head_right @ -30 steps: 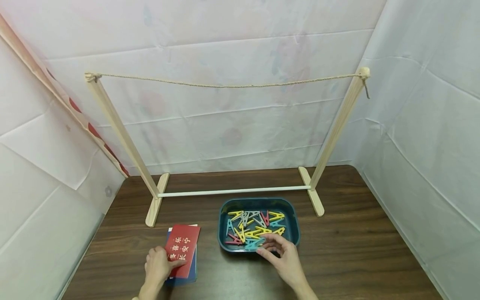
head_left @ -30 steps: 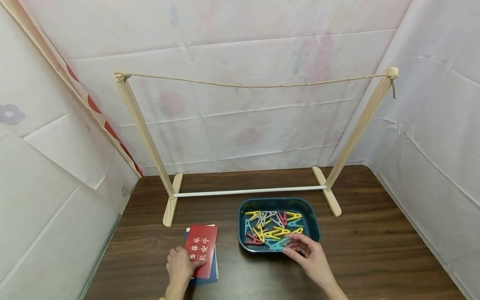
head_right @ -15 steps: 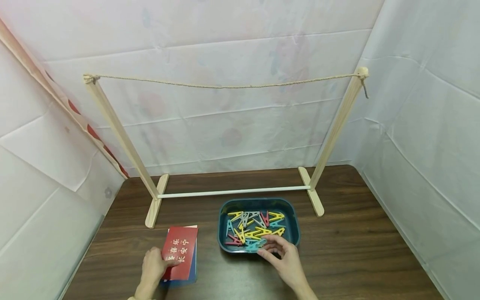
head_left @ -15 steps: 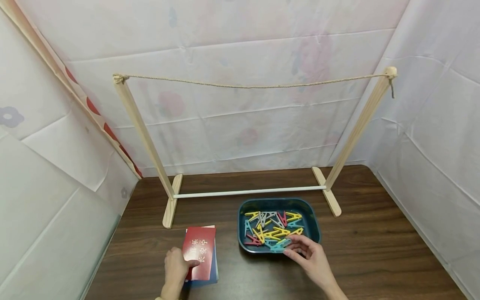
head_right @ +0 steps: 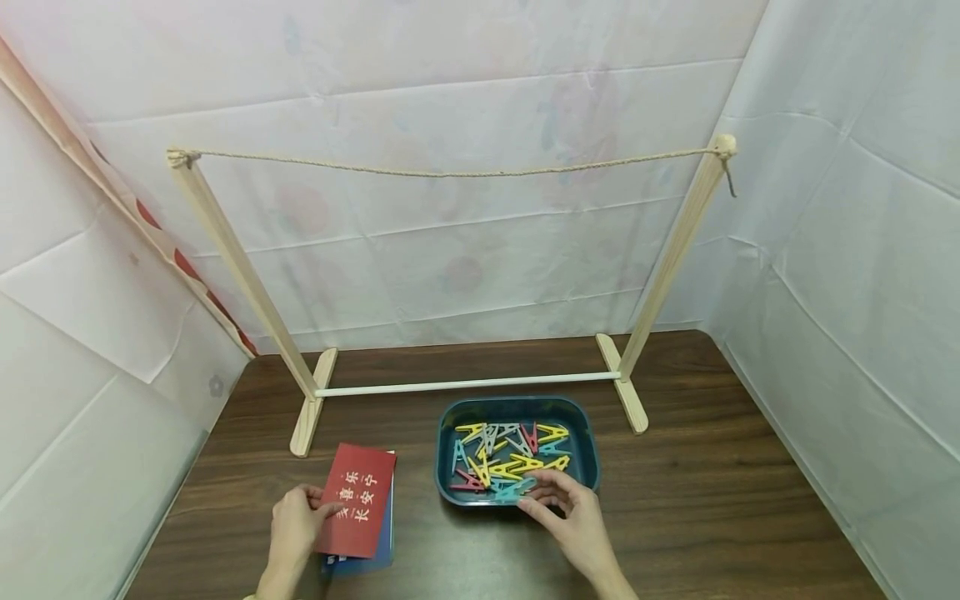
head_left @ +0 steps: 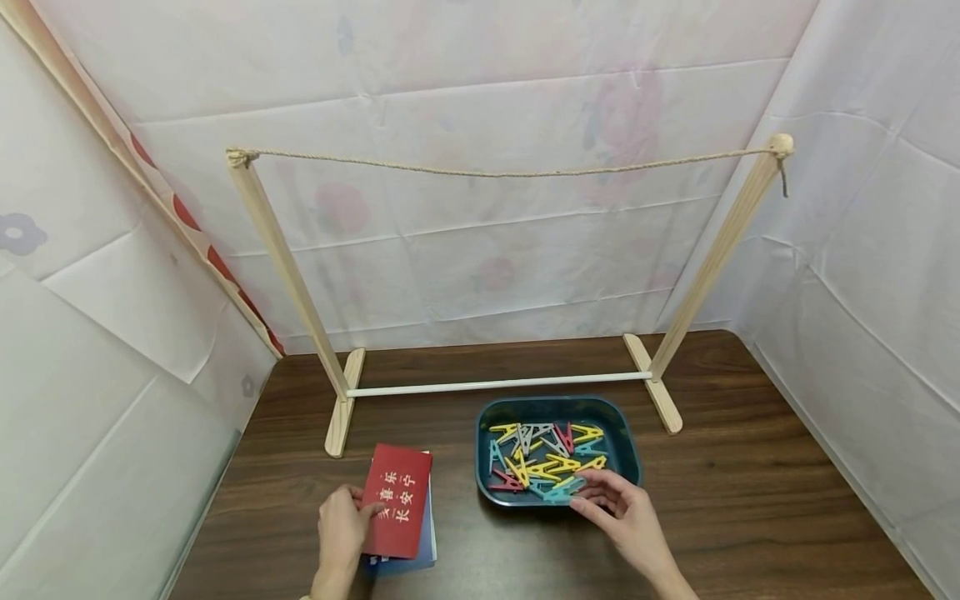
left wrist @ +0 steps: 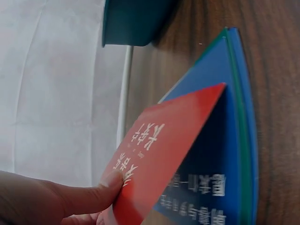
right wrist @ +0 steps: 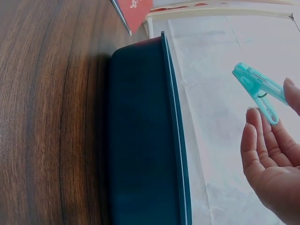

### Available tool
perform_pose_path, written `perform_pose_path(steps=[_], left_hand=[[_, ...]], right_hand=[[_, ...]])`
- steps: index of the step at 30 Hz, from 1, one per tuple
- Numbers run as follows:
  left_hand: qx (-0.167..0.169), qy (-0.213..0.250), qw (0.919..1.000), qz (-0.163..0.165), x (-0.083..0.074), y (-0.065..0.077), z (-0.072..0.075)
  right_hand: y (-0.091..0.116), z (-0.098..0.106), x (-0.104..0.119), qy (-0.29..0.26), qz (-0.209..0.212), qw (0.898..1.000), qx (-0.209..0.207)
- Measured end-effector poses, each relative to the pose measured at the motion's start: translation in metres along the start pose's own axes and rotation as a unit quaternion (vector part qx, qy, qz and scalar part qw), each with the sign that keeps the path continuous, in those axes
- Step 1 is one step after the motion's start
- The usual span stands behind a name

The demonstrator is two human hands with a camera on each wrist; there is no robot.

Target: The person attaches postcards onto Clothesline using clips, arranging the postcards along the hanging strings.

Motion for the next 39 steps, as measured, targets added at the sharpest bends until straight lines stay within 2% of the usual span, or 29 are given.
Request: perform_pose_path(steps=[9,15,19,27,31,35,39], left_hand=[[-0.005,0.024,0.9997,-0.008,-0.015,0.008,0.012],[0.019,0.047,0.9986,-0.009,-0.028,0.014,0.014],[0.026,0.043,0.9984,-0.026,-0.038,0.018,0.016],[0.015,0.036,0.998,-0.051,-0.051,0.026,0.026],[0.005,0.031,0.9976,-0.061,-0.056,0.028,0.032],[-0.014,0.028,0.996,-0.084,-0.064,0.031,0.039],[-0.028,0.028,0.9933,-0.108,-0.074,0.034,0.045]], right_hand=[[-0.001,0.006,0.013,0.013,0.065,0.998,-0.003],[0.0,0.012,0.017,0.026,0.072,0.997,0.001],[-0.001,0.017,0.019,0.036,0.072,0.997,0.0],[-0.003,0.025,0.039,0.072,0.143,0.987,0.008],[-0.004,0.029,0.045,0.091,0.148,0.985,0.013],[-0.005,0.032,0.049,0.114,0.139,0.984,0.02],[-0.006,0.033,0.056,0.153,0.141,0.978,0.02]])
Point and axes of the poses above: each hand's wrist, its own y-axis away from the middle knuckle, its own z-axis out of the back of the hand, x = y × z, the point moved 10 cm from there along -y, towards the middle knuckle, and after that the axes turned 7 degrees about x, right-handed, at the moved point
